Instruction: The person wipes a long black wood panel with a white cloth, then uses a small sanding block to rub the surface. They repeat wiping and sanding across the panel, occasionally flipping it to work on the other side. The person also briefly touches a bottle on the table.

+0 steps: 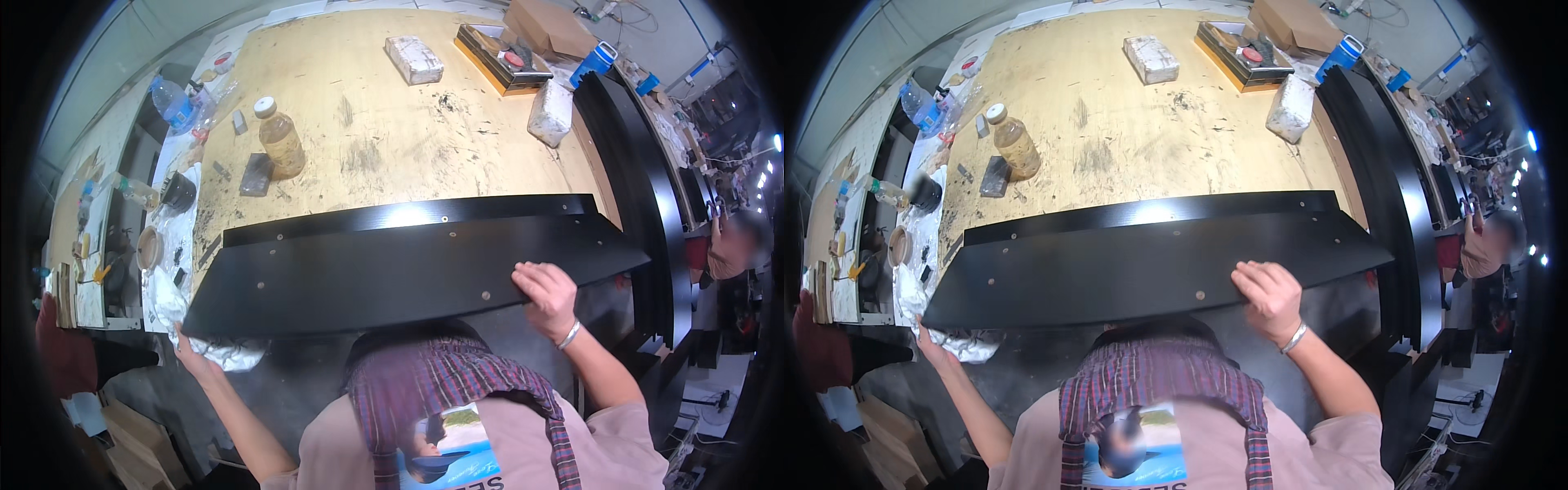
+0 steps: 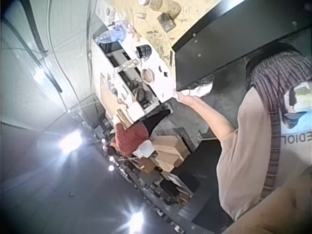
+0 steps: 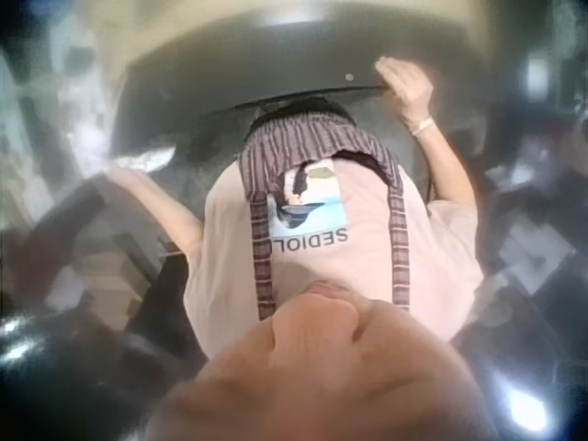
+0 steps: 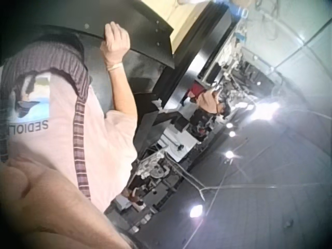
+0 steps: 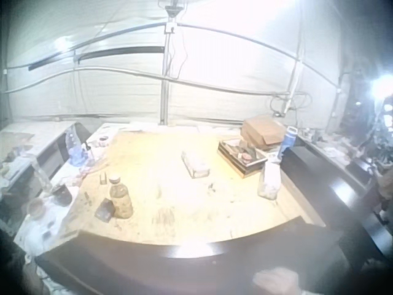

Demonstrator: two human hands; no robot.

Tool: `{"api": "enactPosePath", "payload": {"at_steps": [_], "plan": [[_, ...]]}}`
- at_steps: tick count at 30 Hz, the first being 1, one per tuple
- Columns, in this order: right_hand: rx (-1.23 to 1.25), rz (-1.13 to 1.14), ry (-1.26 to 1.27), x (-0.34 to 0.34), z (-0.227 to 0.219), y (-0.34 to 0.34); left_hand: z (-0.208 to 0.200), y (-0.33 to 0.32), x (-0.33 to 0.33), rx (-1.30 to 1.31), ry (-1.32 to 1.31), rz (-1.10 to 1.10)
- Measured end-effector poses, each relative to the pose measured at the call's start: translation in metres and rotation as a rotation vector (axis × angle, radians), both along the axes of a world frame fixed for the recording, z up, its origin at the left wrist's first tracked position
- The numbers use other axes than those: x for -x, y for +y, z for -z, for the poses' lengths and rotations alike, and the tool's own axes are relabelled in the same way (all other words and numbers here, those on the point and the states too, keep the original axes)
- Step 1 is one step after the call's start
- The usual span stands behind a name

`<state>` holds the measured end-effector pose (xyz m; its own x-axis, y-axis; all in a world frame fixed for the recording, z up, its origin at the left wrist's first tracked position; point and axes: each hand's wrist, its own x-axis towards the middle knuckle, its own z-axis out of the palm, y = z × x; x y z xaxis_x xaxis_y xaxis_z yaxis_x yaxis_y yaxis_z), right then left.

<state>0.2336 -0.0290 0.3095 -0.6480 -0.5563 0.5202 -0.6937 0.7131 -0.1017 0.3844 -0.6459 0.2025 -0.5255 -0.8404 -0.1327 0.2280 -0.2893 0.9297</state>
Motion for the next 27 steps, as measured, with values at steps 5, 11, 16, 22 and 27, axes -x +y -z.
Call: {"api": "enactPosePath", "payload": {"at_steps": [5, 11, 16, 22, 27], "plan": [[-0.033, 0.046, 0.018, 0.064, -0.036, -0.009, -0.033, 0.035, 0.054, 0.029, 0.073, -0.132], [0.061, 0.006, -0.086, 0.128, -0.044, -0.009, -0.022, 0.081, 0.071, -0.009, -0.099, -0.165], [0.050, 0.080, -0.045, 0.150, -0.083, -0.021, 0.013, 0.075, 0.076, 0.391, -0.545, -0.123], [0.087, 0.119, -0.090, 0.180, -0.118, -0.018, 0.009, 0.299, 0.146, 1.191, -0.677, 0.576], [0.110, 0.026, -0.051, 0.178, -0.146, -0.029, -0.033, 0.375, 0.152, 0.742, 0.043, 1.481]]}}
